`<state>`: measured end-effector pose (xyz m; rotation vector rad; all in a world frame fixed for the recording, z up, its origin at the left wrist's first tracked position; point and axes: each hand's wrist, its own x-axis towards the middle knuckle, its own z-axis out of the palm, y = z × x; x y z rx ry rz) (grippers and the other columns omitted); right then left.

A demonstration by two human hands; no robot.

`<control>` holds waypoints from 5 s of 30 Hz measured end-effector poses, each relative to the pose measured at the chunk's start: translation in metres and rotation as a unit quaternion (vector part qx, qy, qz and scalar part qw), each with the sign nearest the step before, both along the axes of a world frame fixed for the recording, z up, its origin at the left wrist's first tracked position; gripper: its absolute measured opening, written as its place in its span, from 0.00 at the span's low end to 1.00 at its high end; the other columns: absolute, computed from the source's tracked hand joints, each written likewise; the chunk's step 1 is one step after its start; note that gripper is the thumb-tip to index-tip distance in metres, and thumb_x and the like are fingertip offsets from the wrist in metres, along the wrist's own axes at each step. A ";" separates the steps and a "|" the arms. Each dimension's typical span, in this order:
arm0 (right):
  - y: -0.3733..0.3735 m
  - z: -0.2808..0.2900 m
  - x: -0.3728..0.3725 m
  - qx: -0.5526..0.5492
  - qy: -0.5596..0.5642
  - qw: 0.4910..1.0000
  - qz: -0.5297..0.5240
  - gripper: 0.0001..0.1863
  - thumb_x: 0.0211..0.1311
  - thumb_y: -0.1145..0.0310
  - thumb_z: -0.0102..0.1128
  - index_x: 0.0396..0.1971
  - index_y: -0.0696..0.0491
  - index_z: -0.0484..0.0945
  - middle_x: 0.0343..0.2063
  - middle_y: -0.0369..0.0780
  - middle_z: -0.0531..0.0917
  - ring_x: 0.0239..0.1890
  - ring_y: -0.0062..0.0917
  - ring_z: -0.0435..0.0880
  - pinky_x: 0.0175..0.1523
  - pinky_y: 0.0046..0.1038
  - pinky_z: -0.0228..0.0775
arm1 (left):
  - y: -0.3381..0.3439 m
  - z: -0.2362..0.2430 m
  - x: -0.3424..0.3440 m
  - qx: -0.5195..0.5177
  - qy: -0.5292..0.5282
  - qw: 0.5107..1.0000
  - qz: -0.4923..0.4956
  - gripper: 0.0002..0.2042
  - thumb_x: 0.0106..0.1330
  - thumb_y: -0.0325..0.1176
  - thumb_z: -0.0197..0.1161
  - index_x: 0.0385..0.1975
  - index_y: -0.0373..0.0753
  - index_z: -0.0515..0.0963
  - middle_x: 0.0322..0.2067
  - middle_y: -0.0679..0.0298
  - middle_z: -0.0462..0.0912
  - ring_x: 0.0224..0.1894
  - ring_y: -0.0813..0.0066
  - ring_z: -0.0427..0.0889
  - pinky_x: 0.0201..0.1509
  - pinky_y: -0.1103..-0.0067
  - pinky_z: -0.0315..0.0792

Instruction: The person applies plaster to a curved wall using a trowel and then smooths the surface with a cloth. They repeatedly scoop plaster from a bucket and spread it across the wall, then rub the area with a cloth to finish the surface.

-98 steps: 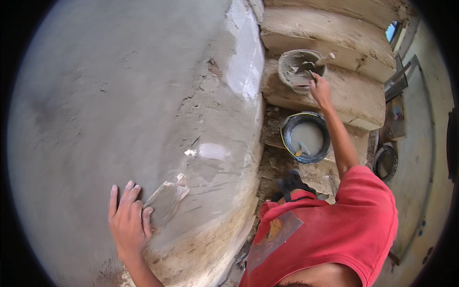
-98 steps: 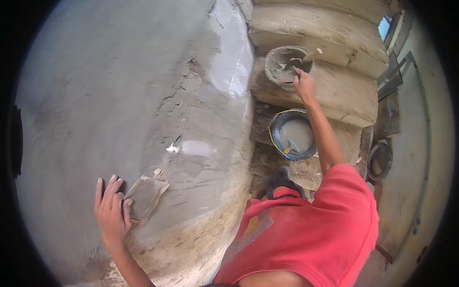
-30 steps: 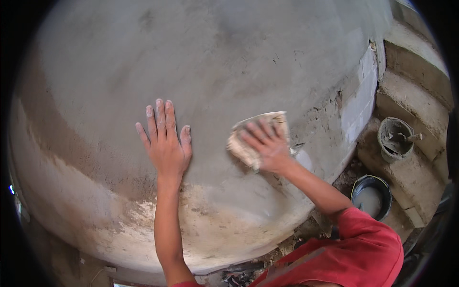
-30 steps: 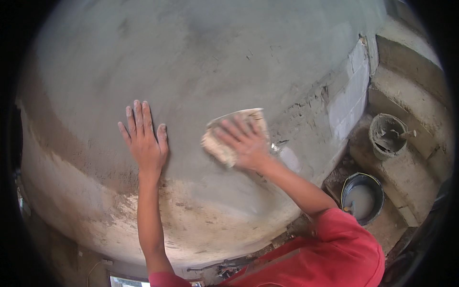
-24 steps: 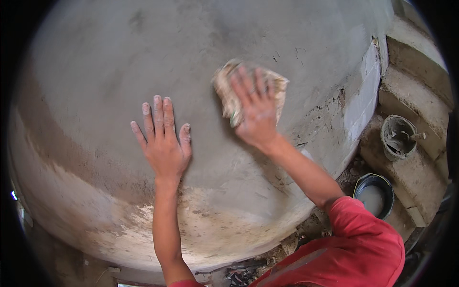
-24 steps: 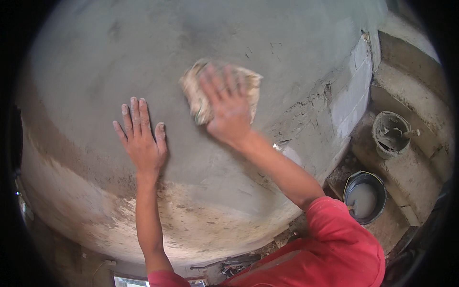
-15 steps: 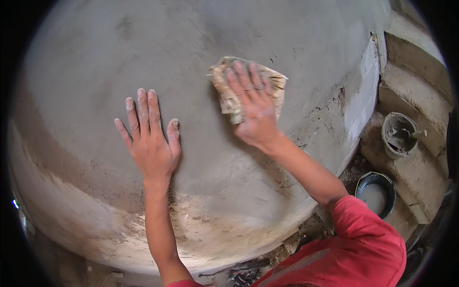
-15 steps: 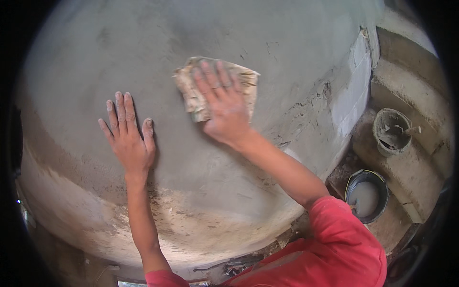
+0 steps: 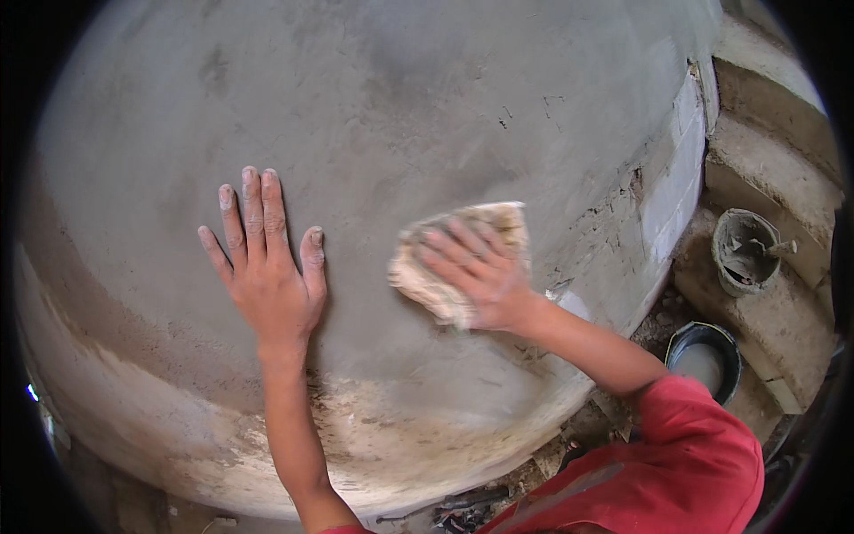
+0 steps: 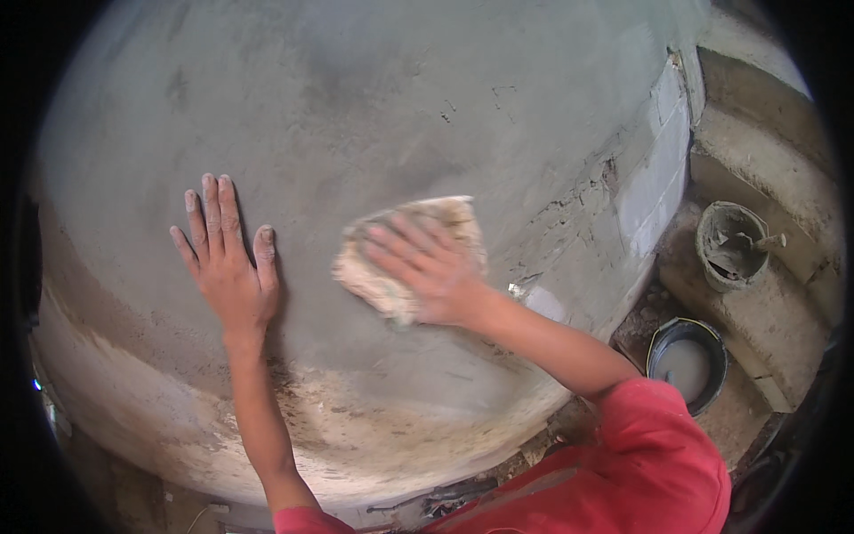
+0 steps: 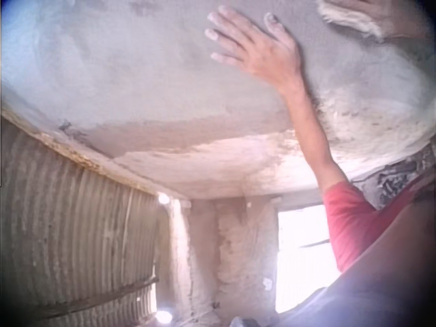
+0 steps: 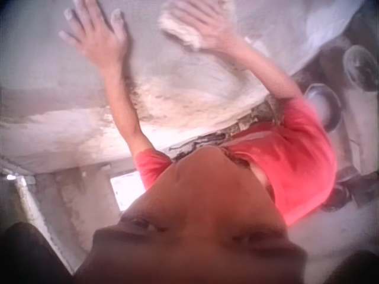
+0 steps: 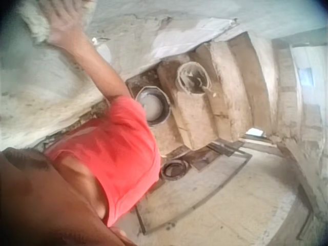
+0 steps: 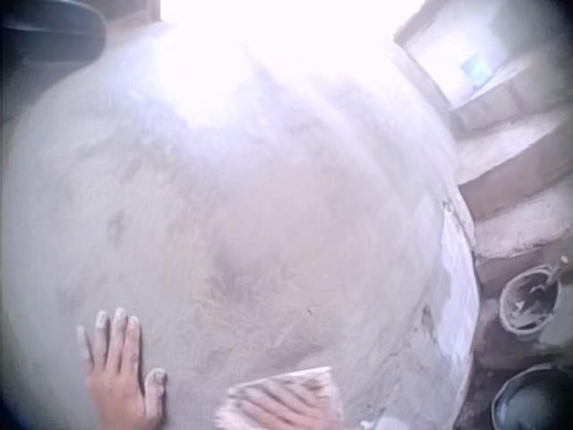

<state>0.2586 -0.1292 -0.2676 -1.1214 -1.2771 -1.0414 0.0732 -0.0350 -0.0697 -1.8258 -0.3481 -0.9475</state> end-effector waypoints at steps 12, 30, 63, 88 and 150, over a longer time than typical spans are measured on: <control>-0.009 0.021 0.012 0.013 0.057 0.998 -0.009 0.48 0.50 0.71 0.64 0.79 0.53 0.67 0.80 0.46 0.67 0.83 0.42 0.61 0.86 0.46 0.46 | 0.001 0.002 0.005 0.007 -0.008 1.000 -0.021 0.33 0.79 0.52 0.56 0.82 0.49 0.65 0.82 0.69 0.64 0.86 0.61 0.55 0.88 0.51 0.38; -0.003 0.043 0.007 0.025 0.094 0.995 0.026 0.50 0.46 0.74 0.64 0.79 0.57 0.67 0.78 0.49 0.69 0.82 0.45 0.63 0.83 0.49 0.54 | 0.000 0.001 0.004 0.007 -0.004 1.000 -0.021 0.34 0.79 0.52 0.54 0.82 0.47 0.65 0.81 0.64 0.65 0.85 0.57 0.56 0.87 0.51 0.41; -0.006 0.003 0.021 -0.019 0.035 0.998 -0.052 0.41 0.67 0.54 0.61 0.78 0.55 0.69 0.80 0.46 0.67 0.82 0.45 0.63 0.85 0.48 0.48 | -0.002 0.000 0.003 -0.006 -0.001 1.000 -0.008 0.38 0.74 0.60 0.58 0.82 0.54 0.64 0.83 0.73 0.62 0.86 0.64 0.54 0.88 0.52 0.37; -0.001 -0.017 0.043 -0.068 0.157 0.975 -0.142 0.52 0.58 0.32 0.67 0.82 0.32 0.63 0.86 0.40 0.54 0.88 0.44 0.44 0.86 0.57 0.18 | -0.003 0.000 0.007 0.015 0.003 1.000 0.003 0.37 0.75 0.60 0.55 0.82 0.53 0.65 0.82 0.71 0.63 0.86 0.62 0.55 0.88 0.51 0.39; -0.026 0.053 0.116 -0.073 -0.010 0.980 -0.183 0.41 0.73 0.44 0.58 0.81 0.44 0.65 0.85 0.40 0.57 0.88 0.40 0.45 0.88 0.53 0.31 | -0.006 0.000 0.007 0.027 0.018 0.999 0.013 0.36 0.77 0.58 0.53 0.82 0.48 0.64 0.81 0.66 0.64 0.85 0.59 0.56 0.88 0.54 0.41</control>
